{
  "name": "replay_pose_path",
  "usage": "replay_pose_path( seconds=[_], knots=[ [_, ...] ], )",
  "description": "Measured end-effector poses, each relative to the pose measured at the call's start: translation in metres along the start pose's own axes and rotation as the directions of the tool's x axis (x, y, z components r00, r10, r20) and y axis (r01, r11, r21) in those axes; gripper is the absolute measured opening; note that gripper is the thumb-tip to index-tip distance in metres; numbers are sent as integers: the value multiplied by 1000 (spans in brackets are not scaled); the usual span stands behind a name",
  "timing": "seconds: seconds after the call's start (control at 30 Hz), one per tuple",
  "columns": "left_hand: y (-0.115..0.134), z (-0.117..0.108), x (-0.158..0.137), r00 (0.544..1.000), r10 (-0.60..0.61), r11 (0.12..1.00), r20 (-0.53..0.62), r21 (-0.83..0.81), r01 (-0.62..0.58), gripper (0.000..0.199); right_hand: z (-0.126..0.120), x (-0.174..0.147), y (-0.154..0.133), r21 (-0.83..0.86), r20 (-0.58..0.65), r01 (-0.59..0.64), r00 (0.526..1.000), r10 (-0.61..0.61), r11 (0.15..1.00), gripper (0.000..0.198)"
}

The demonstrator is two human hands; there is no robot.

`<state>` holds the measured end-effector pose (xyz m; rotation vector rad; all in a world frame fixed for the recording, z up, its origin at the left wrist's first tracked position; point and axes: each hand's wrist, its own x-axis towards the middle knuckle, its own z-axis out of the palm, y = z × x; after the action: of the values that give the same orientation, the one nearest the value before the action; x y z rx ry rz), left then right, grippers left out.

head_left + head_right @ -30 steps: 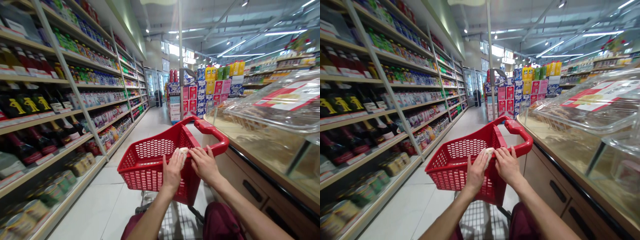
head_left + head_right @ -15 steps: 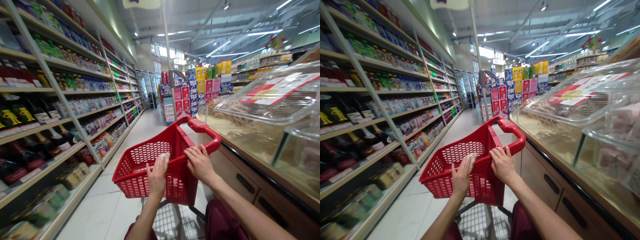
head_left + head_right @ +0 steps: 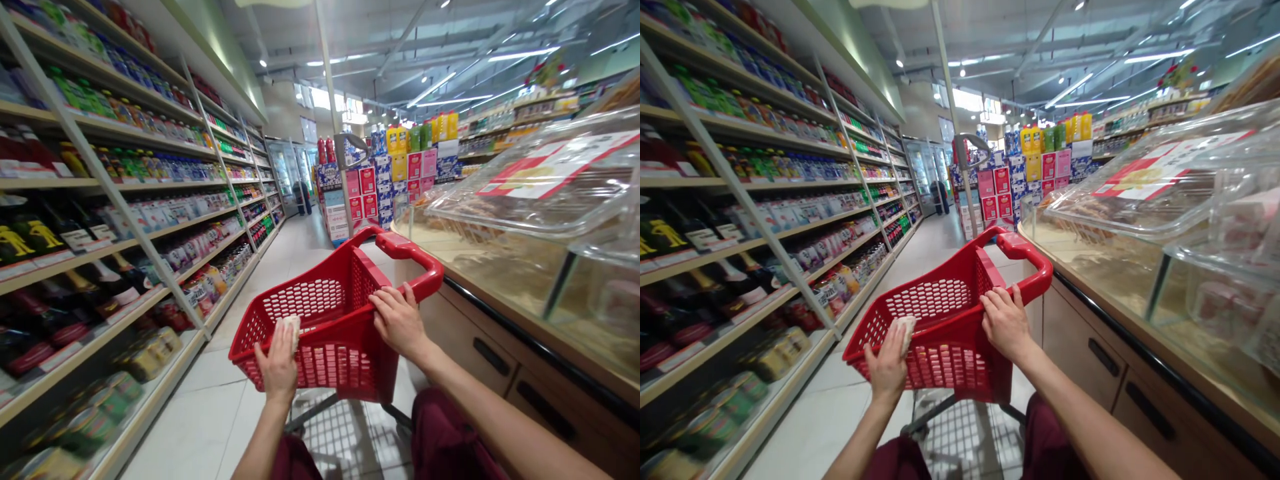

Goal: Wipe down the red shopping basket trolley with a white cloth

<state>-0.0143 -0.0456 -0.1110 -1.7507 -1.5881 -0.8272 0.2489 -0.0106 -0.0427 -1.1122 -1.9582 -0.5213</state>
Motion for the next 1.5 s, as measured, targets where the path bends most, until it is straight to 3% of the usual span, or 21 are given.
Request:
replay_pose_path(
  seconds=[0.1, 0.17, 0.23, 0.3, 0.33, 0.4, 0.5, 0.53, 0.6, 0.7, 0.73, 0.83, 0.9, 0.97, 1.07, 1.13, 1.2, 1.27, 1.4, 1.47, 1.5],
  knots=[
    [8, -1, -4, 989, 144, 989, 17, -38, -143, 57, 0, 0, -1, -5, 14, -6, 1000, 6, 1000, 28],
    [0, -3, -9, 988, 153, 988, 24, -16, -153, 56, -1, 0, 0, -5, 36, 2, 999, -1, 1000, 29],
    [-22, -5, -16, 998, 57, 997, 11, 53, -57, 56, -1, 0, 1, -5, 53, 9, 999, -9, 1000, 30],
    [-44, -8, -22, 989, -136, 979, -59, 142, 143, 55, -1, 0, 1, -5, 47, 8, 999, -8, 1000, 29],
    [-50, -8, -23, 982, -179, 970, -61, 158, 187, 55, -1, -1, 1, -4, 36, 1, 999, -1, 1000, 29],
    [-50, -8, -23, 991, -132, 982, -2, 136, 131, 55, -1, -1, 0, -1, 9, -16, 1000, 16, 1000, 28],
    [-42, -6, -20, 992, 68, 997, 105, 37, -72, 57, -1, -1, 1, -3, 10, -5, 1000, 5, 1000, 28],
    [-43, -6, -20, 992, 72, 997, 108, 30, -76, 57, -2, -1, 2, -4, 20, 5, 1000, -5, 1000, 29],
    [-50, -6, -22, 997, -54, 996, 63, 78, 49, 57, -2, -1, 2, -6, 36, 19, 999, -19, 1000, 30],
    [-53, -7, -23, 968, -250, 958, -20, 143, 250, 55, -2, -1, 2, -6, 29, 6, 1000, -6, 1000, 29],
    [-47, -6, -22, 973, -230, 964, -17, 133, 231, 56, -2, -1, 1, -7, 23, -2, 1000, 2, 1000, 29],
    [-25, -5, -17, 997, 37, 999, 69, 27, -39, 59, -3, 0, 1, -12, 30, -9, 1000, 9, 1000, 29],
    [-22, -5, -15, 993, 82, 997, 83, 5, -82, 57, -5, 0, 3, -12, 52, 11, 999, -10, 1000, 30],
    [-34, -6, -19, 997, -47, 997, 54, 56, 44, 54, -6, 0, 3, -6, 64, 28, 998, -27, 1000, 30],
    [-52, -9, -26, 961, -277, 952, 11, 138, 273, 49, -5, 0, 2, -5, 39, 9, 999, -8, 1000, 29],
    [-47, -9, -26, 976, -216, 970, 27, 119, 211, 48, -5, 0, 1, -8, 17, -11, 1000, 11, 1000, 27],
    [-32, -8, -24, 997, -27, 998, 66, 53, 23, 49, -5, 0, 1, -7, 7, -7, 1000, 7, 1000, 27],
    [-21, -7, -20, 994, 85, 996, 75, 11, -86, 50, -6, -1, 1, -5, 4, 12, 1000, -12, 1000, 28],
    [-17, -6, -15, 994, -96, 991, -50, 90, 100, 51, -5, -1, 3, -6, 5, 25, 1000, -25, 1000, 28],
    [-7, -6, -11, 996, -71, 995, -48, 70, 74, 52, -3, -1, 2, 1, -7, 7, 1000, -7, 1000, 28],
    [1, -5, -9, 1000, 11, 1000, -21, 29, -11, 53, -3, -1, 2, 7, -14, -2, 1000, 2, 1000, 27]
  ],
)
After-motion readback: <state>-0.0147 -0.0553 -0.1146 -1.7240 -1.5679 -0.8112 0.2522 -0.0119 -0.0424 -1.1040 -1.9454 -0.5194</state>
